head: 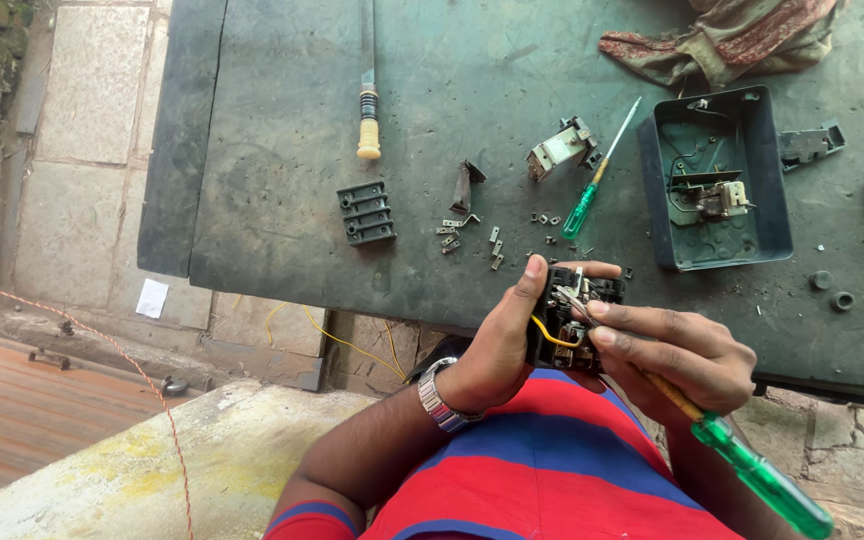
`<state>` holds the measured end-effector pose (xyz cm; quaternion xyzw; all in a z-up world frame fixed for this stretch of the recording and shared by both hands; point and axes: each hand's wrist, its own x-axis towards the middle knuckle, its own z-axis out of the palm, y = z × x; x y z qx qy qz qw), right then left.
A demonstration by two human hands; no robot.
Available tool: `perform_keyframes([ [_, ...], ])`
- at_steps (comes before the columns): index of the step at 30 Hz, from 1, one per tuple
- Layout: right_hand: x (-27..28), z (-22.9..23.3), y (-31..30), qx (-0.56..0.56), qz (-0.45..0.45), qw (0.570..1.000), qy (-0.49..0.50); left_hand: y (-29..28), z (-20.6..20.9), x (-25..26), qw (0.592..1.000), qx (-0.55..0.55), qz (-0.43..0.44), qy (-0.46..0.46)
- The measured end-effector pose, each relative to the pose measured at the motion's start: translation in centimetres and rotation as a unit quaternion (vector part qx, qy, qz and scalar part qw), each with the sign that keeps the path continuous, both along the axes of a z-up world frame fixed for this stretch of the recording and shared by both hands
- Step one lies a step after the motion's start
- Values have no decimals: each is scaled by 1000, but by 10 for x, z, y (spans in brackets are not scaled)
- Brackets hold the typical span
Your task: The person disassembles a small electrical component on a workbench using a screwdriver and hammer. They remove screws and internal parts, then reassemble the component by inserting a metal piece and tightening screws. The task involves handling multiple small parts and tools on a cluttered table.
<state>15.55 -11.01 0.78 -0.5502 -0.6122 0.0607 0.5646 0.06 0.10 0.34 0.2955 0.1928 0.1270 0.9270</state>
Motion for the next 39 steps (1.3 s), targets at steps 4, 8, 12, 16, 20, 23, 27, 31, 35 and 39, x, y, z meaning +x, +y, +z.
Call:
perform_keyframes([
  [4,4,-2,1,-7,21,1000,-6,2,0,-1,1000,-7,-4,12],
  [8,7,-2,4,-13,38,999,-14,2,-2,-2,999,38,6,13],
  [12,8,-4,5,-5,42,999,-21,1,-7,-2,998,54,17,10],
  [16,4,-5,5,13,25,1000,3,2,-5,-3,1000,7,0,4],
  [20,4,-5,4,9,35,999,11,3,-2,-3,1000,9,-2,3],
  [23,8,-4,5,4,36,999,-20,4,-2,-3,1000,26,-4,13],
  [27,13,-3,8,-2,57,998,-20,5,-5,-2,995,100,7,21],
  [31,11,-6,9,12,54,998,-32,4,-8,-1,991,132,20,28],
  [35,6,-8,7,11,32,999,4,4,-5,-2,996,85,15,15],
  [39,7,-8,6,13,57,998,4,5,-3,-4,997,70,5,17],
])
